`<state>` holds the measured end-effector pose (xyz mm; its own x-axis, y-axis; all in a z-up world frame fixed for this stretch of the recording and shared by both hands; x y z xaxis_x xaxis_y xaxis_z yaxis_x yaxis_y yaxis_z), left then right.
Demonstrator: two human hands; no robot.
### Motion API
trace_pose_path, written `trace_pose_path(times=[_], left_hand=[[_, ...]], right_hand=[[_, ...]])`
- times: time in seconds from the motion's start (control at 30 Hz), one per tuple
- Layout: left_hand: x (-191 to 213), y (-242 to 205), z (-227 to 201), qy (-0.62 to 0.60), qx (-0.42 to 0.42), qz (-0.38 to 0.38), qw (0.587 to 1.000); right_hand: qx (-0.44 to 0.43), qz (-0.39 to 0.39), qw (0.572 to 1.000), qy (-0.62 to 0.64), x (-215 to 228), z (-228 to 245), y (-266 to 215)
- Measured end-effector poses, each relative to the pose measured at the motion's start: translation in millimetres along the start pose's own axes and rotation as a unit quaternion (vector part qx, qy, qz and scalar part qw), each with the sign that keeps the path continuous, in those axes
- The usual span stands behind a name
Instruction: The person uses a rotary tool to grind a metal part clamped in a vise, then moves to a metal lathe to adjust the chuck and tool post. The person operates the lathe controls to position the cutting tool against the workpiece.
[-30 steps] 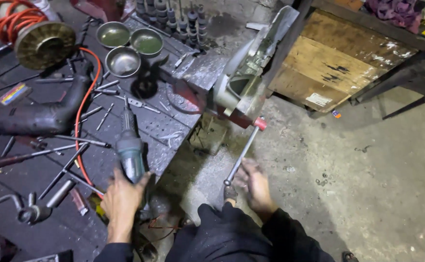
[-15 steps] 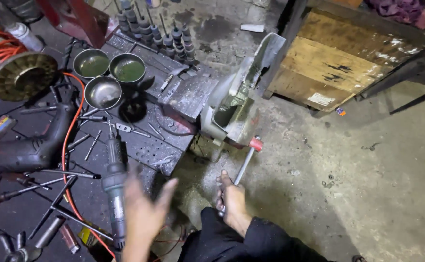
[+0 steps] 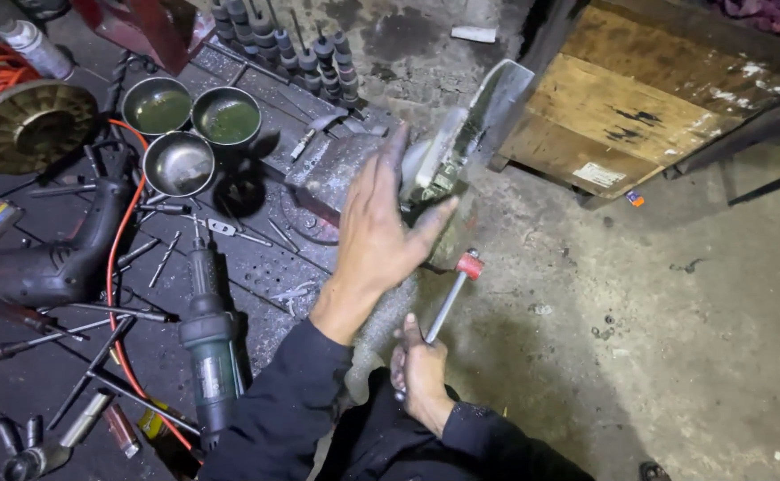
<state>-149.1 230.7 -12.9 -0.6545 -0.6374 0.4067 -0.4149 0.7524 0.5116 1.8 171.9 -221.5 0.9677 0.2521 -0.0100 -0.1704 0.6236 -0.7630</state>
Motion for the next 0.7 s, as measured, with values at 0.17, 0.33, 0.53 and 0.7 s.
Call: trace_pose_path(times=[0.17, 0.33, 0.53, 0.7], left_hand=[[2.2, 7.6, -1.7, 0.007, -0.035, -0.039, 0.999], [2.5, 9.3, 3.8, 0.001, 0.030, -0.015, 0.999], [5.8, 11.9, -5.1, 0.032, 0.010, -0.025, 0.999], [2.9, 10.3, 10.1, 0.065, 0.012, -0.023, 0.998]], right_hand=[[0.122, -0.058, 0.989, -0.065, 12.5, -73.6, 131.1], [0.120, -0.073, 0.808, -0.572, 33.2, -26.2, 186.8], [-0.164, 0.156, 0.933, -0.278, 40.8, -48.6, 206.7], [0.157, -0.008, 0.825, -0.544, 75.2, -17.7, 275.9]])
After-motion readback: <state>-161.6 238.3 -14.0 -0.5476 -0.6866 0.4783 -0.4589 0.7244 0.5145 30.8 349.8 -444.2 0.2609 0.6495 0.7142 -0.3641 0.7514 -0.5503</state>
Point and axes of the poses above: each hand's wrist, its own y-axis towards the middle knuckle, its own x-axis out of the back of the hand, z = x × y, the point moved 5 cm from there along y, towards the middle knuckle, and after that the axes turned 14 degrees about -y, right-handed, at the moved point
